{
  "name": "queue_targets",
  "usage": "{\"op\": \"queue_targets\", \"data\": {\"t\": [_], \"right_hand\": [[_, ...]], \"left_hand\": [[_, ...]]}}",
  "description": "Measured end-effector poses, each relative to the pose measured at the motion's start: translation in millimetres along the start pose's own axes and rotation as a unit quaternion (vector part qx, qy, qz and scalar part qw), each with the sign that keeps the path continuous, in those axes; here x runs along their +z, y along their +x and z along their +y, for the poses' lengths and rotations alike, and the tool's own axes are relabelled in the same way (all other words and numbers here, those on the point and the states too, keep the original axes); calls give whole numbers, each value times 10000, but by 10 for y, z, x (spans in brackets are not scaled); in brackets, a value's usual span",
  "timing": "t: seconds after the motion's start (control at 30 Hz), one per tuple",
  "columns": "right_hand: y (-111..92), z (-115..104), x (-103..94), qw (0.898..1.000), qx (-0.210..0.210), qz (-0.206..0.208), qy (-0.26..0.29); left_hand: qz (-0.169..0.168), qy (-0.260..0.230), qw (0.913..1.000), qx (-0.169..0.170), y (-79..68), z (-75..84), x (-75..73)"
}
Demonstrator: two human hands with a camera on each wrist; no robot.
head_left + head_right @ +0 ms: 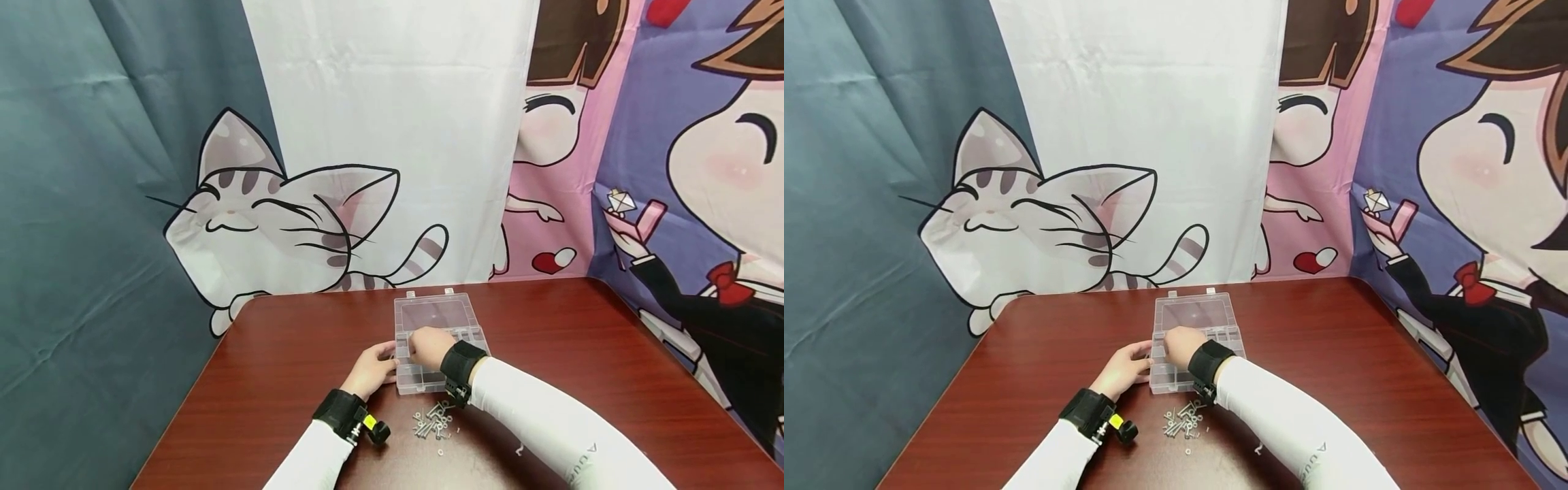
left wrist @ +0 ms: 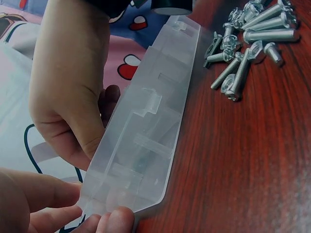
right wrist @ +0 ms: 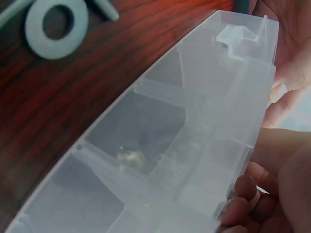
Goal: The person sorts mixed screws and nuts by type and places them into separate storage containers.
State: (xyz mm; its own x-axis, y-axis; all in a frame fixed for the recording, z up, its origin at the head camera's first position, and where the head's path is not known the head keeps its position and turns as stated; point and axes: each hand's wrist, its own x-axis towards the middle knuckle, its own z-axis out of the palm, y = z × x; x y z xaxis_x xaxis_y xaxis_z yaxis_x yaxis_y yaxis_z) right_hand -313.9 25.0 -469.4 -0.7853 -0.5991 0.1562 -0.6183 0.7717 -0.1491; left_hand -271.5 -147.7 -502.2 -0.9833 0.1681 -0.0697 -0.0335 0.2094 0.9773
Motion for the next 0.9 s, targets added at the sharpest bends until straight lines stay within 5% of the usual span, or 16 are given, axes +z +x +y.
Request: {"op": "queue_targets", "data": {"t": [0.3, 0.67, 0.9], "right_hand": [[-100, 81, 14, 9987, 75, 106, 492], [-738, -30, -258, 9951, -268, 757, 579], [-1034, -84, -285, 9952, -456, 732, 468]], "left_hand": [[15, 26, 10000, 7, -21, 13, 6], [51, 46, 10000, 18, -18, -14, 3], [64, 55, 10000, 6, -15, 2, 19]]}}
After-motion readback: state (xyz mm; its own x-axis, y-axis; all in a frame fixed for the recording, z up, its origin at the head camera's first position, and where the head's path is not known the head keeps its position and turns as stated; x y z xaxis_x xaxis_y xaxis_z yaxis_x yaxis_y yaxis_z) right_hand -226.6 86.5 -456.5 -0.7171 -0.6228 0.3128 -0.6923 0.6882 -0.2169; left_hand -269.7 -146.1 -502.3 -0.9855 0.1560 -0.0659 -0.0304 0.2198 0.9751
